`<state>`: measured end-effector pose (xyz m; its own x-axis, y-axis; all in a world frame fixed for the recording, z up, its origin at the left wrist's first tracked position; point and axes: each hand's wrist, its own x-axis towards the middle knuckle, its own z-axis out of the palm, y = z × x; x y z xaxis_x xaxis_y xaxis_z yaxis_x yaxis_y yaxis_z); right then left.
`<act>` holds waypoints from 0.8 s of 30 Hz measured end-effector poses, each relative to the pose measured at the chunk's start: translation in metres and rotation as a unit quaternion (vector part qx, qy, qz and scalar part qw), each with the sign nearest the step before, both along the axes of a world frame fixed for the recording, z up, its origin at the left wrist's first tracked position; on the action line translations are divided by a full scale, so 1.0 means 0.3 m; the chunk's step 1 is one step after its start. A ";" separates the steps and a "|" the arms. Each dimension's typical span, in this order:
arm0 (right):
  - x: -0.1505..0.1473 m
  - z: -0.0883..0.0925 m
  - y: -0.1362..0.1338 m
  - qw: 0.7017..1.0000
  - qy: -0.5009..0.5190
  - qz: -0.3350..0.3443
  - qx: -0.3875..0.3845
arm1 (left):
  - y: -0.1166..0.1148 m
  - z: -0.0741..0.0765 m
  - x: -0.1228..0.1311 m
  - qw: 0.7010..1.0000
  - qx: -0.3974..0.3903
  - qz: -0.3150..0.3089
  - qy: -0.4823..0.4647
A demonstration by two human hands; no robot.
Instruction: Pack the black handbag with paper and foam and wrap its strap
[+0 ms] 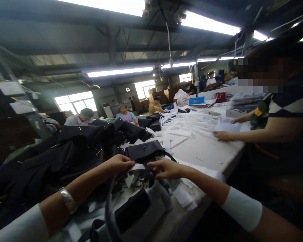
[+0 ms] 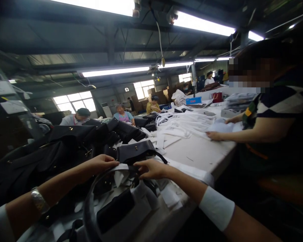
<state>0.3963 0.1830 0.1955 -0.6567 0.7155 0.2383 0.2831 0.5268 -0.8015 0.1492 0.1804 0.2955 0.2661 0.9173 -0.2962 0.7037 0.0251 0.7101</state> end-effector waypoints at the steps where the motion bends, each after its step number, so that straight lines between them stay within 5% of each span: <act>1: 0.008 -0.015 0.003 1.000 0.009 0.003 -0.011 | 0.006 -0.012 -0.004 1.000 -0.003 -0.001 0.004; 11: 0.038 -0.040 -0.028 0.999 0.045 -0.005 -0.005 | 0.035 -0.116 0.129 0.999 -0.047 -0.026 0.003; 16: 0.000 -0.007 -0.079 0.988 0.025 -0.049 0.145 | 0.030 -0.157 0.125 0.994 -0.082 -0.022 -0.074; 20: -0.069 -0.001 -0.090 0.968 -0.048 -0.133 0.209 | -0.026 -0.173 0.091 0.973 -0.128 -0.018 -0.190; 24: -0.097 -0.015 -0.096 0.964 -0.059 -0.146 0.216 | -0.148 -0.181 -0.004 0.942 -0.175 -0.016 -0.286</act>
<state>0.3671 0.1541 0.1910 -0.4826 0.7245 0.4921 0.5454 0.6882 -0.4784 0.1478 0.1360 0.2411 0.4993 0.7793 -0.3786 0.2118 0.3139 0.9255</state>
